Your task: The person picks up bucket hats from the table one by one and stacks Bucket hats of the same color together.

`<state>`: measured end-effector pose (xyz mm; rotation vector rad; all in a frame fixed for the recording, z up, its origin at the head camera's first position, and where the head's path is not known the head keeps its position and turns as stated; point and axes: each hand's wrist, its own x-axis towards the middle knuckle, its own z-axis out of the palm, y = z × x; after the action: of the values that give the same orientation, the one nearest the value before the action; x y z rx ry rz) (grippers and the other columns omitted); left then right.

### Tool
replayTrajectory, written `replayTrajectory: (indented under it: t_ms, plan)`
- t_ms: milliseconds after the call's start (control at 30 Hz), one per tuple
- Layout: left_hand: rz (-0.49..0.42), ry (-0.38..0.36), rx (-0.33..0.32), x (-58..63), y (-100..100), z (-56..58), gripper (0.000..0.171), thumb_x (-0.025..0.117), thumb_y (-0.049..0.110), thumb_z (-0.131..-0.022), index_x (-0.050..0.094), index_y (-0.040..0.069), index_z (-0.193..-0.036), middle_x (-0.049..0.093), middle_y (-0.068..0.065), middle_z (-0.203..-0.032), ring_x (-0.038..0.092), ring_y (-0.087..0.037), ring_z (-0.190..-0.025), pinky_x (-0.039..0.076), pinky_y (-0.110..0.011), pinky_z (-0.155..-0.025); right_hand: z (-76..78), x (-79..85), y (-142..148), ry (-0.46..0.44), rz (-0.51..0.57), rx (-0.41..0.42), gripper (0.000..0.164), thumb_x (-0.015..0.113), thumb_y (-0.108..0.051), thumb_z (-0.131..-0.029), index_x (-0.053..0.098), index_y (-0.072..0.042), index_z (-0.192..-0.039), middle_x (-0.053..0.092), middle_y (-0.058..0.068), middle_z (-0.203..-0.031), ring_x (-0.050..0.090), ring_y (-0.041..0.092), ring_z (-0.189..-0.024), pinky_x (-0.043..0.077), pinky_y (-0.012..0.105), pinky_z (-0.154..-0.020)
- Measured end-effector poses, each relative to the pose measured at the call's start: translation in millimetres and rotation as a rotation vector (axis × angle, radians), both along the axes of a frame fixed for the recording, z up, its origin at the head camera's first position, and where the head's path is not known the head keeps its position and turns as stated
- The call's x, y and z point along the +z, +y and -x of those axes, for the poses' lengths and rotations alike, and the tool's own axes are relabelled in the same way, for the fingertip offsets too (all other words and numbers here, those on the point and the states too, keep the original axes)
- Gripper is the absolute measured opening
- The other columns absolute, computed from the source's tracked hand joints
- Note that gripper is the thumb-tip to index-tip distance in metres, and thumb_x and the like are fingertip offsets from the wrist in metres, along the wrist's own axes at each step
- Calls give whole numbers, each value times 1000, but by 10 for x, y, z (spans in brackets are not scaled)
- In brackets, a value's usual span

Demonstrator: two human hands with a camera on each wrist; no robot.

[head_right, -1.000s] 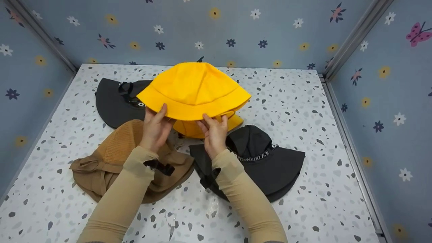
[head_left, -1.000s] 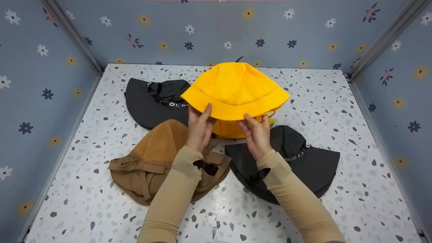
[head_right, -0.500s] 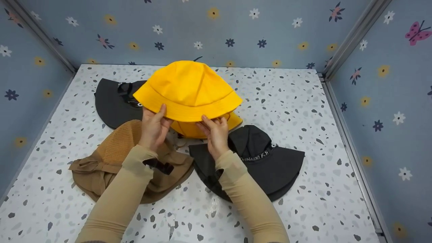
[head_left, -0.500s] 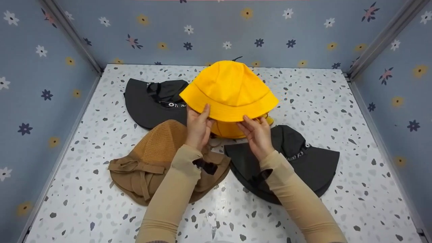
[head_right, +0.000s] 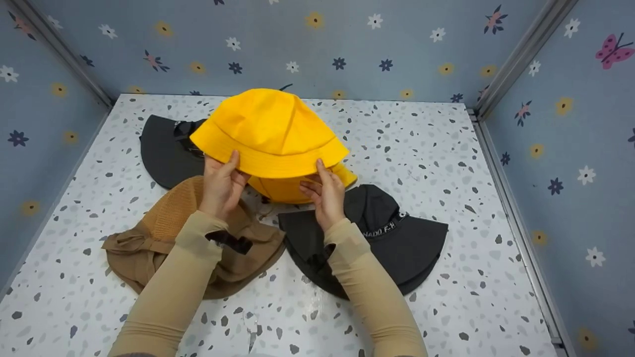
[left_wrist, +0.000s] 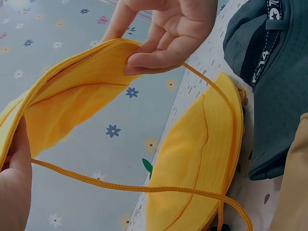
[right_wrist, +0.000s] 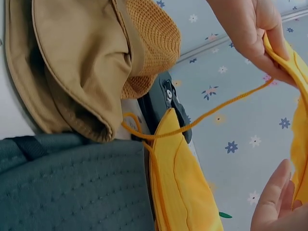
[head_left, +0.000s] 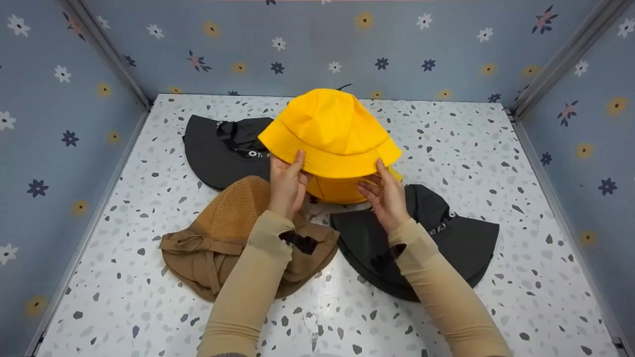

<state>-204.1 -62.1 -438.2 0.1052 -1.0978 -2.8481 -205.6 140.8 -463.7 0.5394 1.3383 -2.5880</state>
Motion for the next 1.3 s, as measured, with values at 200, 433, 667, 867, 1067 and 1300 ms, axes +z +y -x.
replayTrajectory:
  t_ms: [200,433,667,867,1067,1300]
  plan:
    - [-23,-5,-11,-1,-19,8,49,45,0,-103,26,17,-146,51,-6,-125,63,-17,-108,58,-33,-85,41,-20,56,-38,17,-70,31,65,-35,-96,60,-9,-113,65,6,-89,67,18,-71,60,28,-74]
    - [-50,-17,-17,-11,-52,15,50,44,0,-103,26,18,-147,51,-6,-124,63,-17,-107,58,-33,-84,55,-31,75,-9,44,-77,29,64,-27,-97,58,-8,-118,59,9,-109,67,19,-81,59,29,-82]
    - [-69,0,-27,-30,-76,21,52,43,0,-103,25,19,-148,49,-7,-131,62,-19,-110,58,-34,-84,68,-27,87,-33,119,-77,32,64,-19,-97,58,-5,-126,61,10,-116,64,18,-96,56,28,-91]
    - [-95,-22,-33,-47,-70,30,54,43,0,-103,25,21,-150,48,-6,-132,61,-18,-110,57,-33,-84,98,-21,101,-98,291,-136,29,63,-8,-96,59,-3,-125,58,10,-118,58,19,-106,50,29,-102]
    - [-111,-21,-57,-62,-74,23,57,43,0,-104,24,23,-152,47,-6,-137,59,-19,-115,57,-33,-86,124,-25,145,-142,353,-147,20,63,-10,-96,60,-6,-116,56,8,-115,56,19,-103,49,28,-102]
    - [-91,-48,-82,-118,-89,33,55,43,1,-104,25,22,-151,45,-6,-142,58,-21,-119,57,-35,-86,108,-19,205,-117,240,-141,9,62,-15,-98,68,-8,-100,56,6,-109,52,20,-103,34,31,-117]
